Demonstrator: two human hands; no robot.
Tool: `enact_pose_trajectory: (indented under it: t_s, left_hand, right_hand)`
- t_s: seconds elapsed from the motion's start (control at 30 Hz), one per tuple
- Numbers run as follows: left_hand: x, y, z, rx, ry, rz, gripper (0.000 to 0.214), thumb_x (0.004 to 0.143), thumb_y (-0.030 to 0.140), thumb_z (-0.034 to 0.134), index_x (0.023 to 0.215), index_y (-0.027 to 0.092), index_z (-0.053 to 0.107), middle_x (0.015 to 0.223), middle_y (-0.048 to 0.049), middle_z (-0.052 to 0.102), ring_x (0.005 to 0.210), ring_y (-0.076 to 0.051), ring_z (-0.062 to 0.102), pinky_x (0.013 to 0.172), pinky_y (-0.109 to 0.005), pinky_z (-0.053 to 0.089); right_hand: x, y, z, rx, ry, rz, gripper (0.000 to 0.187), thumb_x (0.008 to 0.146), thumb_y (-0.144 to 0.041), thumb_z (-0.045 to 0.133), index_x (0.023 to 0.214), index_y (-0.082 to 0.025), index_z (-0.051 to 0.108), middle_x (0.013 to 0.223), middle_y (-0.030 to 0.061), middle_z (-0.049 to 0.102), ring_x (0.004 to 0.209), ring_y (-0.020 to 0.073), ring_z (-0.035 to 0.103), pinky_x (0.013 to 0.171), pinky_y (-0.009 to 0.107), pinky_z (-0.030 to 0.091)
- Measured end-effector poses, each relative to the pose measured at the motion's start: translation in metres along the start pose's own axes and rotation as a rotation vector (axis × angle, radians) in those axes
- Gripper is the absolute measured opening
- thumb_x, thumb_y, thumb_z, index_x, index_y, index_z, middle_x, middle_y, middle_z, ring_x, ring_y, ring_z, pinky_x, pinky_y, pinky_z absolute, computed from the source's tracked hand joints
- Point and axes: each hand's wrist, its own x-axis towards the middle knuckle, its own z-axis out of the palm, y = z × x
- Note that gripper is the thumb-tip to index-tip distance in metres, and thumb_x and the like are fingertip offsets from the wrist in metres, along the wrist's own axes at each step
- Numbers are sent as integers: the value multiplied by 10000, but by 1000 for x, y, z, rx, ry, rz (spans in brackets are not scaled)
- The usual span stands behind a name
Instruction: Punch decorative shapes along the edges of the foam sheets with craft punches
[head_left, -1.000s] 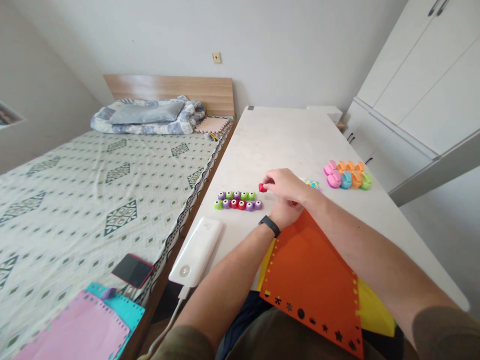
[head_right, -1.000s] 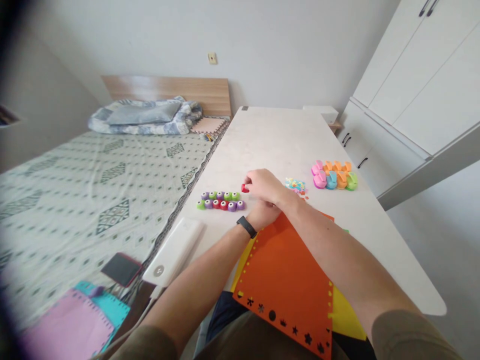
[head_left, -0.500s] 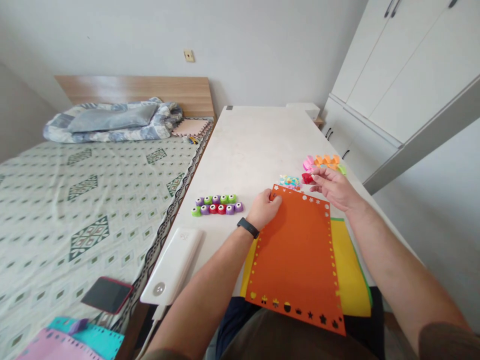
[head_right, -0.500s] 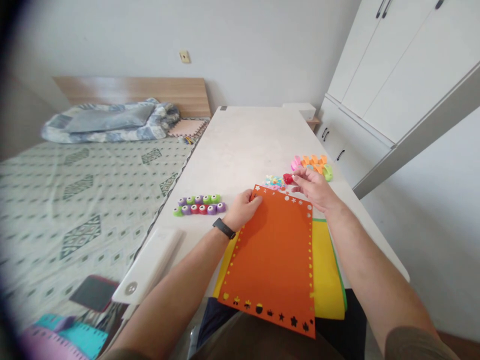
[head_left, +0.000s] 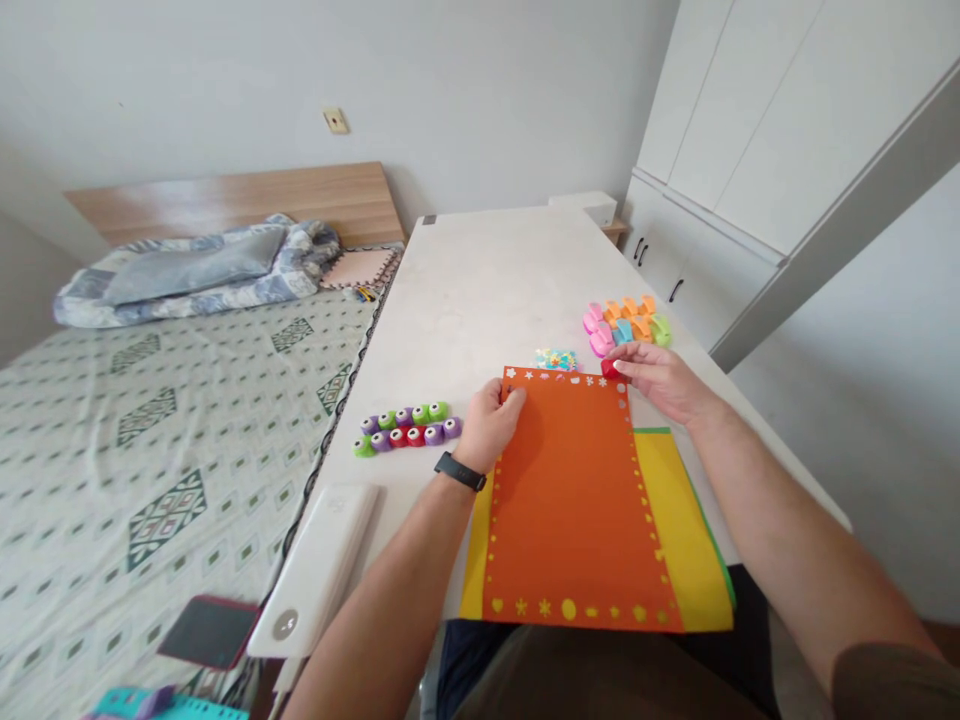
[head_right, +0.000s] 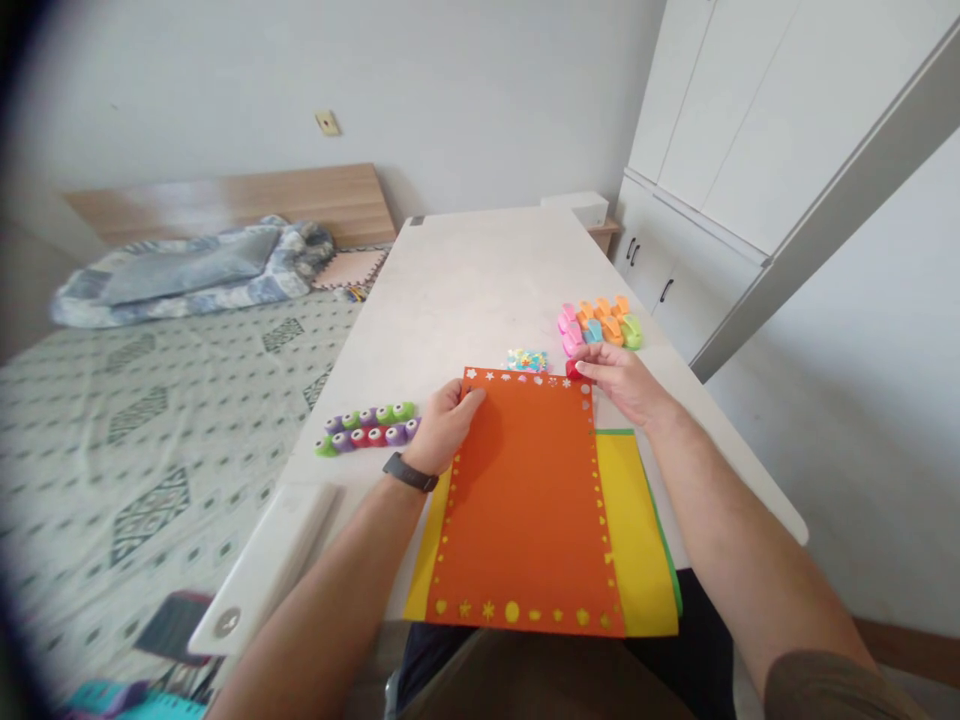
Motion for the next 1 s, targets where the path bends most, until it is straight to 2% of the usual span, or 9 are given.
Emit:
enact_pose_trajectory:
  t_s: [0.3, 0.4, 0.63, 0.8, 1.0]
  left_hand:
    - [-2, 4, 1, -44, 8, -22, 227, 804, 360, 671, 746, 201, 519, 567, 61, 428, 520, -94, 412, 482, -193, 322]
    - [-1, 3, 1, -48, 8, -3, 240, 800, 355, 676, 730, 201, 506, 566, 62, 427, 515, -90, 404, 480, -193, 324]
    - [-3, 6, 2, -114, -16, -33, 210, 805, 360, 666, 770, 201, 534, 581, 54, 477, 512, -94, 434, 477, -196, 342]
    - [0, 4, 1, -87, 26, -18, 207, 803, 343, 673, 753, 200, 531, 564, 59, 454, 508, -93, 430, 472, -193, 333]
    - [2, 1, 0, -80, 32, -28, 200, 804, 336, 671, 757, 197, 537, 564, 62, 443, 505, -88, 417, 476, -190, 331]
  right_hand:
    - [6, 7, -1, 32, 74, 5, 253, 718, -306, 859, 911, -218, 721, 918, 27, 741, 831, 176, 672, 778, 354, 555]
    - [8, 7, -3, 27, 104, -18, 233, 724, -287, 852, 907, -216, 727, 921, 26, 741, 845, 169, 673, 792, 343, 549]
    - [8, 9, -5, -10, 94, -33, 264, 709, -279, 852, 932, -211, 729, 924, 22, 739, 841, 163, 671, 823, 339, 542]
    - [8, 10, -6, -12, 63, -1, 306, 681, -265, 870, 948, -221, 727, 952, 17, 739, 838, 162, 671, 813, 337, 546]
    - [6, 6, -3, 26, 55, -8, 260, 718, -247, 845, 949, -215, 731, 937, 20, 737, 840, 159, 668, 830, 334, 540]
